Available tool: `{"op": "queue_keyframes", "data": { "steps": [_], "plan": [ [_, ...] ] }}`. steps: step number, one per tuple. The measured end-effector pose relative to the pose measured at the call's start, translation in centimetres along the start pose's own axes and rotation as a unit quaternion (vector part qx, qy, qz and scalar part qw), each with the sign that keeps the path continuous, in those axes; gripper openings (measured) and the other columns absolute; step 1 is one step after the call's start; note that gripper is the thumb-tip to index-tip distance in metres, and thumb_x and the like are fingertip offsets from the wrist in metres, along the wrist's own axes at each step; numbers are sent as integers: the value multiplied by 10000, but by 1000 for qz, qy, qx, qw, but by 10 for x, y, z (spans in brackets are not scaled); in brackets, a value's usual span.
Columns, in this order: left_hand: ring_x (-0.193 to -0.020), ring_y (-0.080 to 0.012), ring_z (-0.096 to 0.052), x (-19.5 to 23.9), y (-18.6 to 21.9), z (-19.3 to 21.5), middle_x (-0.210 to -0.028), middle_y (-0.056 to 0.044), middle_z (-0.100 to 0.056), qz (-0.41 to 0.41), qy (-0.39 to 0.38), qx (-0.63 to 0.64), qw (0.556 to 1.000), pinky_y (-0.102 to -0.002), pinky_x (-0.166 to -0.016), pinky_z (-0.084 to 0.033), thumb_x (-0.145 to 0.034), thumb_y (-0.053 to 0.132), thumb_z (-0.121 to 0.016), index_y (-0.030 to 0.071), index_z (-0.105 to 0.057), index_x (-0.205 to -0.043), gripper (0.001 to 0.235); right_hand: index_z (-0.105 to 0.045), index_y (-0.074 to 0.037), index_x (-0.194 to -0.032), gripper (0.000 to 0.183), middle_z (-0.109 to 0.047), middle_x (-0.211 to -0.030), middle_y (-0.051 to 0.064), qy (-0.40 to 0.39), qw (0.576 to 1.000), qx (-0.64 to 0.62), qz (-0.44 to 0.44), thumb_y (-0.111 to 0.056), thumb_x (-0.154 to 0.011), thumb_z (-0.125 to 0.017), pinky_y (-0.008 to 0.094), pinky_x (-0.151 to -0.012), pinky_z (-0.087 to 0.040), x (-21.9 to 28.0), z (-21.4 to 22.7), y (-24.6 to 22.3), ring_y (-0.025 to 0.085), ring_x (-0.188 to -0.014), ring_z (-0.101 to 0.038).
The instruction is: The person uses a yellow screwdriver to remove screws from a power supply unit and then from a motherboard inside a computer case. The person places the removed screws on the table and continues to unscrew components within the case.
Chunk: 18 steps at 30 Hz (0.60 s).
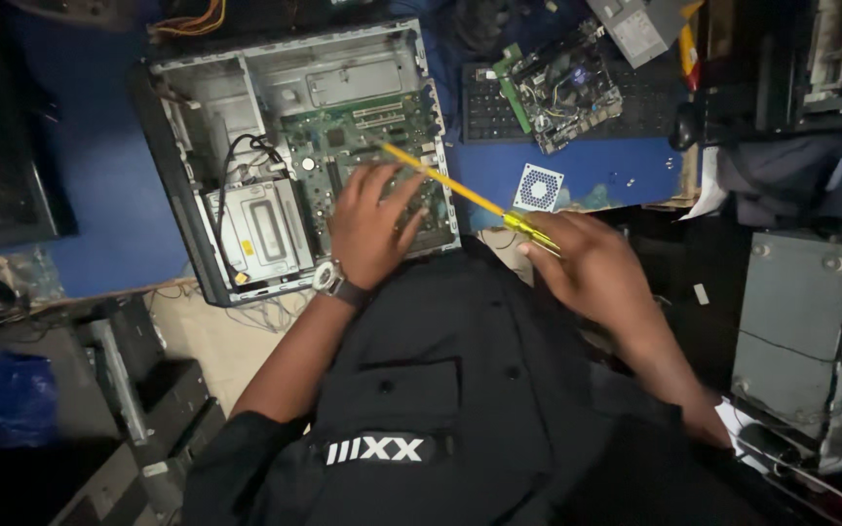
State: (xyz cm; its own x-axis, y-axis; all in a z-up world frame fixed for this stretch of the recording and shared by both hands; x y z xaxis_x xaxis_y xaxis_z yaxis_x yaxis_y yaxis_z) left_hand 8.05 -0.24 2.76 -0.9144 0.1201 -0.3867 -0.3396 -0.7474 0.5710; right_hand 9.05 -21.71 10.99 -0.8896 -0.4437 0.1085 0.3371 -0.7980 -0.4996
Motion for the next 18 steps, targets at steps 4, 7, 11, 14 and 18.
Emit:
{"op": "queue_keyframes", "data": {
  "steps": [4, 7, 11, 14, 18],
  "plan": [
    [-1123, -346, -573, -9, -2, -1, -1160, -96, -603, -17, 5, -1, 1000, -467, -911, -508, -874, 244, -834, 192, -725, -1198, 346, -698, -33, -1169, 303, -732, -1017, 165, 4, 999, 40, 25, -230, -942, -730, 438, -805, -549, -4, 8, -20, 359, -925, -703],
    [-1098, -323, -587, -5, -11, -6, -1143, -69, -618, -25, -16, 23, 999, -450, -898, -519, -887, 220, -818, 205, -740, -1187, 310, -704, -45, -1179, 305, -736, -1014, 156, 3, 999, 19, 37, -204, -920, -728, 444, -810, -545, -3, 7, -31, 364, -924, -699],
    [-1041, -296, -621, 5, -22, -19, -1098, -25, -662, -22, -53, 48, 997, -430, -846, -534, -868, 190, -797, 220, -763, -1115, 250, -716, -49, -1162, 334, -718, -948, 158, -25, 999, 39, 17, -217, -881, -780, 442, -787, -544, -3, -11, -33, 358, -868, -689],
    [-1075, -290, -650, 13, -24, -21, -1118, -17, -679, -35, -45, 57, 997, -425, -856, -545, -854, 173, -797, 213, -748, -1077, 232, -707, -38, -1159, 350, -720, -986, 148, 3, 999, 8, 39, -210, -870, -805, 422, -785, -560, 2, -16, -42, 333, -878, -698],
    [-1081, -281, -653, 18, -28, -32, -1115, -24, -680, -42, -87, 101, 990, -417, -888, -562, -819, 102, -777, 180, -752, -1125, 317, -711, -65, -1108, 318, -727, -990, 103, 26, 995, 3, 94, -209, -856, -841, 419, -790, -573, 4, -17, -54, 308, -907, -711]
  ]
}}
Point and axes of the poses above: each hand's wrist, its own x-axis away from the middle knuckle, its own z-axis out of the back of the hand, y = z × x, the point moved 10 cm from there along -x, towards the middle knuckle
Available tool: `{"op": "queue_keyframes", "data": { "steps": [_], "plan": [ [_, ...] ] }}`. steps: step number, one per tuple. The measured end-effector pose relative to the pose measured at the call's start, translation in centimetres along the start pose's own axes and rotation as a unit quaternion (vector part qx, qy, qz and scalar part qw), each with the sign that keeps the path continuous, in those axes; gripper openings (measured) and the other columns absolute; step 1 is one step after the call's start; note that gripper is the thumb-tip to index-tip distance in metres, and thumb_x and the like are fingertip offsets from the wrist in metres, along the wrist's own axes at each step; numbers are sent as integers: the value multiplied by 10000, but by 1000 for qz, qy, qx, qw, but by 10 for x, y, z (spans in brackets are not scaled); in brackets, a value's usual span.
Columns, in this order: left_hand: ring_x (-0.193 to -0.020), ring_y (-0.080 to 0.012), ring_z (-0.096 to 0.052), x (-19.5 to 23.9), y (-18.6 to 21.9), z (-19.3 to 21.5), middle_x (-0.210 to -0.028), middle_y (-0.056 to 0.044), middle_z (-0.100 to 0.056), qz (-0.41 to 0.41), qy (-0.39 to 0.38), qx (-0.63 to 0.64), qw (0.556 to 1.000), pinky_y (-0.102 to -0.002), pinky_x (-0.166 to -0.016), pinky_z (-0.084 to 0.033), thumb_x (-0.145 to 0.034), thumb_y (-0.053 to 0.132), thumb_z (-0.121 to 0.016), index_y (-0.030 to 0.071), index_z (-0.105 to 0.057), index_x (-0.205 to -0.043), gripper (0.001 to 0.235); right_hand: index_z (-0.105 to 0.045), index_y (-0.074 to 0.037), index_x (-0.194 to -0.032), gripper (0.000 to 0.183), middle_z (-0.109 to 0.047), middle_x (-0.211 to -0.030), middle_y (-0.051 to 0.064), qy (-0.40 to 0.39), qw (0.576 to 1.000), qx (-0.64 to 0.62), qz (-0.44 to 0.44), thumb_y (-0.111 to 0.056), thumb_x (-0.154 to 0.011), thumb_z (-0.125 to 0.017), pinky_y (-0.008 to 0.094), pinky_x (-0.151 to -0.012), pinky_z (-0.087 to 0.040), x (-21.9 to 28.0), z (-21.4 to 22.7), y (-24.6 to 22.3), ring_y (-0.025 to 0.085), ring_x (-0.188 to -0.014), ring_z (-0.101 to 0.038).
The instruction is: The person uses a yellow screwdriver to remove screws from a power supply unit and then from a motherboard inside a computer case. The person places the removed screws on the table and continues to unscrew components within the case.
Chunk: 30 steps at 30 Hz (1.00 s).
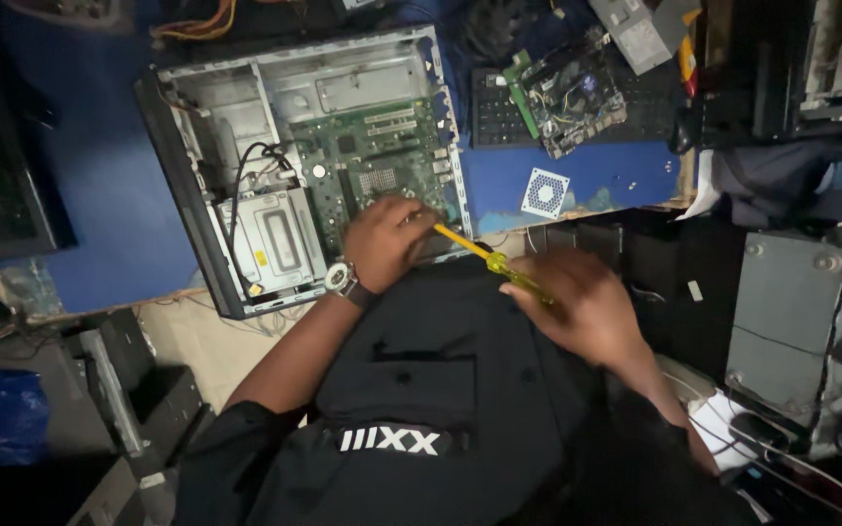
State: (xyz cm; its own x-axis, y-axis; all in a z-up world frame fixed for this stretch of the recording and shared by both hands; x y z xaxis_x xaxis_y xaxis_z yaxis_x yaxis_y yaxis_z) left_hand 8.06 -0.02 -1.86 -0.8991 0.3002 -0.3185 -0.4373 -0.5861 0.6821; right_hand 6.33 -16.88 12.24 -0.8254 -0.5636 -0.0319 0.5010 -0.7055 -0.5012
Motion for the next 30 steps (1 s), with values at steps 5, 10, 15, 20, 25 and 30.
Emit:
{"op": "queue_keyframes", "data": {
  "steps": [5, 10, 15, 20, 25, 30],
  "plan": [
    [-1067, -271, -664, -4, -1, -1, -1106, -19, -698, -9, -8, 31, 999, -415, -869, -564, -751, 103, -763, 179, -754, -1123, 380, -710, -78, -1101, 377, -736, -1059, 118, 24, 1000, -17, -7, -214, -790, -874, 390, -826, -585, -5, 7, -7, 293, -972, -719],
    [-982, -243, -698, -22, -17, -10, -1101, -31, -709, -5, -23, 60, 998, -372, -803, -587, -921, 157, -723, 202, -758, -1184, 269, -701, -102, -1164, 341, -748, -1137, 71, 62, 996, -67, 1, -169, -869, -860, 370, -955, -599, -26, 22, -2, 235, -1065, -746],
    [-870, -227, -730, -67, -40, -31, -1093, -44, -754, -32, -83, 103, 991, -353, -705, -586, -1012, 218, -652, 218, -749, -1231, 240, -677, -47, -1273, 412, -745, -1180, 113, 98, 993, -68, 22, -186, -937, -871, 357, -922, -616, -73, 31, 13, 241, -1062, -766],
    [-800, -236, -739, -98, -59, -42, -999, -66, -770, -22, -88, 140, 986, -372, -694, -577, -1004, 258, -675, 192, -764, -1161, 192, -644, -23, -1317, 422, -734, -1225, 164, 131, 989, -10, 62, -186, -995, -863, 370, -950, -612, -109, 31, 15, 287, -1102, -761],
    [-847, -280, -726, -109, -68, -49, -979, -85, -757, -15, -77, 159, 984, -406, -730, -557, -1000, 223, -663, 155, -759, -1160, 198, -634, -22, -1327, 430, -728, -1213, 170, 128, 990, -1, 65, -178, -999, -863, 375, -924, -608, -121, 26, 22, 307, -1094, -752],
    [-854, -282, -719, -108, -72, -60, -978, -87, -754, -5, -77, 148, 986, -406, -738, -557, -994, 226, -666, 164, -766, -1165, 207, -617, -34, -1348, 440, -721, -1254, 170, 132, 989, 1, 62, -177, -1007, -857, 380, -944, -610, -122, 22, 29, 322, -1135, -744]
  ]
}}
Point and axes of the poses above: each hand's wrist, its own x-axis away from the middle knuckle, its own z-axis out of the back of the hand, y = z × x, the point moved 10 cm from there along -x, towards the middle knuckle
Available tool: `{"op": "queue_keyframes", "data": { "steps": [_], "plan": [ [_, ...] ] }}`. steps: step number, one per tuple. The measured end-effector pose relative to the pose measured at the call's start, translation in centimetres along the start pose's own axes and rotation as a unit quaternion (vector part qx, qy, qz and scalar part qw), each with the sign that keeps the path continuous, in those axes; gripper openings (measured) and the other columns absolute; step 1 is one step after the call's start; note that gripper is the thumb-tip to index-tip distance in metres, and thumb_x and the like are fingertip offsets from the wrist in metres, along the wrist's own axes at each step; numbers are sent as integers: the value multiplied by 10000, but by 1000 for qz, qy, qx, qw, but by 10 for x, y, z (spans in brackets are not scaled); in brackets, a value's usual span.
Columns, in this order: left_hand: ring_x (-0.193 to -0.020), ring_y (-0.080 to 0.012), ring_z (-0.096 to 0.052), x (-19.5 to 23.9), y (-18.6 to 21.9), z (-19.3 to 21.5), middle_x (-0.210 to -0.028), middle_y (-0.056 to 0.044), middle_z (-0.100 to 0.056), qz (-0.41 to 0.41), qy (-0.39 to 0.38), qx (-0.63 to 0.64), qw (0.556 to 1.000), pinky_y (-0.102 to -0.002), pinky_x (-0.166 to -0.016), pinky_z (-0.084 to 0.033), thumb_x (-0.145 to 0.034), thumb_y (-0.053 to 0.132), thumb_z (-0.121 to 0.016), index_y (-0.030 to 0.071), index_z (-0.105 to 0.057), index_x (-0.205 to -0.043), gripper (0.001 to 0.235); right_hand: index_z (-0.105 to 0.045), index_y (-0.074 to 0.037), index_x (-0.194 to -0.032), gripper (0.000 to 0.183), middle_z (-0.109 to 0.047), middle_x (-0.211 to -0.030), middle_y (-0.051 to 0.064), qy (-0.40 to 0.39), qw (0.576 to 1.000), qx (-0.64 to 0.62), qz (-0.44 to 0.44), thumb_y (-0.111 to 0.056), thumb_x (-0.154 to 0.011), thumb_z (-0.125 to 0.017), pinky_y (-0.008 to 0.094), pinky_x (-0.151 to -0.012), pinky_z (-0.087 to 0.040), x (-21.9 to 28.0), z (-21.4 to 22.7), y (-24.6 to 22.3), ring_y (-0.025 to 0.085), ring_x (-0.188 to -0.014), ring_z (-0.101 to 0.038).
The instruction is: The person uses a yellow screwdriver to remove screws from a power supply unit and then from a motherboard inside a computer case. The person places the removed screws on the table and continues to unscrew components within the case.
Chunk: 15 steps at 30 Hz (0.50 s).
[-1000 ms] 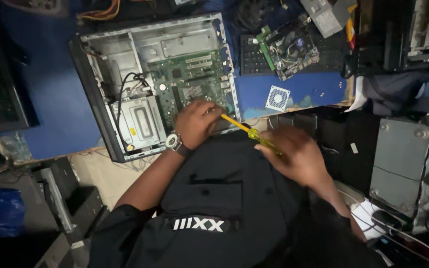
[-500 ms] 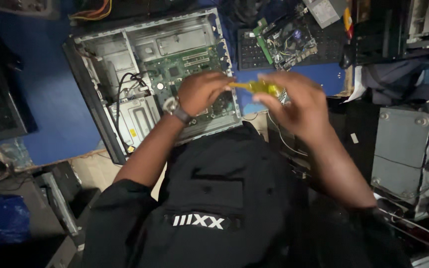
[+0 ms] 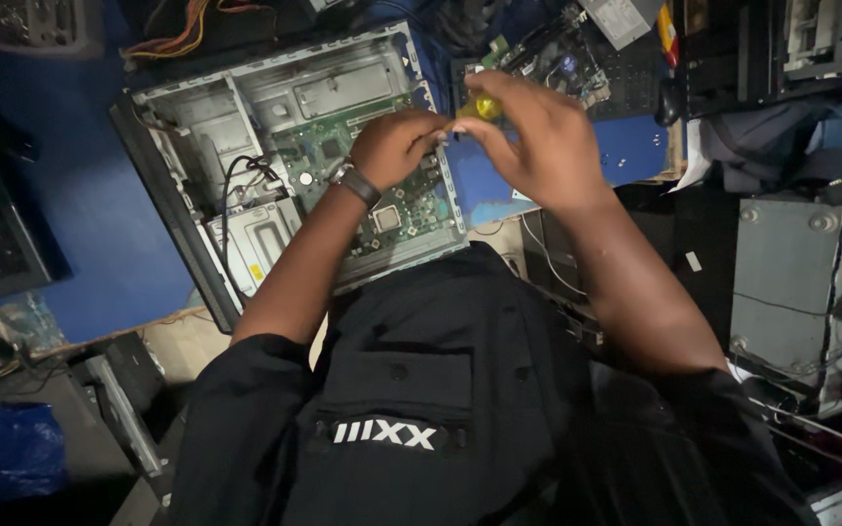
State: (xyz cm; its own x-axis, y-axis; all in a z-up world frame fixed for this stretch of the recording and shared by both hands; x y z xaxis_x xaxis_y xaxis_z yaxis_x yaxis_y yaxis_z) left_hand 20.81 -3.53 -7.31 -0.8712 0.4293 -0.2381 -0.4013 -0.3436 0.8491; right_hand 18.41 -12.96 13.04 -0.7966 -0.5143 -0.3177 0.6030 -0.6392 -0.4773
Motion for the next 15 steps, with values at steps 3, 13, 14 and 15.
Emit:
{"op": "queue_keyframes", "data": {
  "steps": [3, 13, 14, 15],
  "plan": [
    [-857, -285, -714, 3, -5, -2, -966, -87, -750, 0, -6, -5, 1000, -407, -739, -555, -997, 228, -672, 157, -763, -1175, 212, -621, -40, -1337, 438, -722, -1250, 172, 5, 1000, 9, 1, -176, -998, -863, 386, -937, -609, 2, -3, 3, 322, -1121, -746],
    [-862, -265, -718, 6, -17, -7, -997, -76, -752, -1, -9, -2, 1000, -397, -741, -559, -995, 210, -668, 137, -752, -1148, 190, -617, -32, -1348, 434, -727, -1237, 174, -10, 1000, 2, -21, -174, -1005, -841, 375, -924, -617, 5, -16, 13, 297, -1104, -756],
    [-863, -268, -717, 6, -17, -7, -994, -78, -752, -1, -7, -2, 1000, -399, -740, -558, -993, 208, -670, 134, -753, -1144, 188, -619, -33, -1346, 432, -730, -1231, 173, -11, 1000, 7, -22, -173, -1003, -841, 378, -919, -616, 5, -17, 13, 299, -1098, -757],
    [-858, -267, -717, 6, -19, -8, -984, -76, -751, 7, -10, -4, 1000, -401, -740, -557, -990, 209, -671, 135, -755, -1138, 185, -620, -34, -1344, 431, -732, -1225, 172, -12, 1000, 12, -23, -171, -1001, -841, 380, -913, -615, 5, -17, 14, 302, -1093, -758]
  ]
}}
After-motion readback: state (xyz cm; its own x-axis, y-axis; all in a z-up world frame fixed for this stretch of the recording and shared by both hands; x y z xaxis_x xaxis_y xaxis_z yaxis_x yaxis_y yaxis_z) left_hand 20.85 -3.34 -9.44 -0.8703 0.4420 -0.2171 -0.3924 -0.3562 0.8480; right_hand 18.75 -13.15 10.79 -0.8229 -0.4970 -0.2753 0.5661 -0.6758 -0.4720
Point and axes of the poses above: each hand's wrist, its own x-axis away from the middle knuckle, its own z-axis out of the back of the hand, y = z × x, the point moved 10 cm from there along -x, towards the middle knuckle
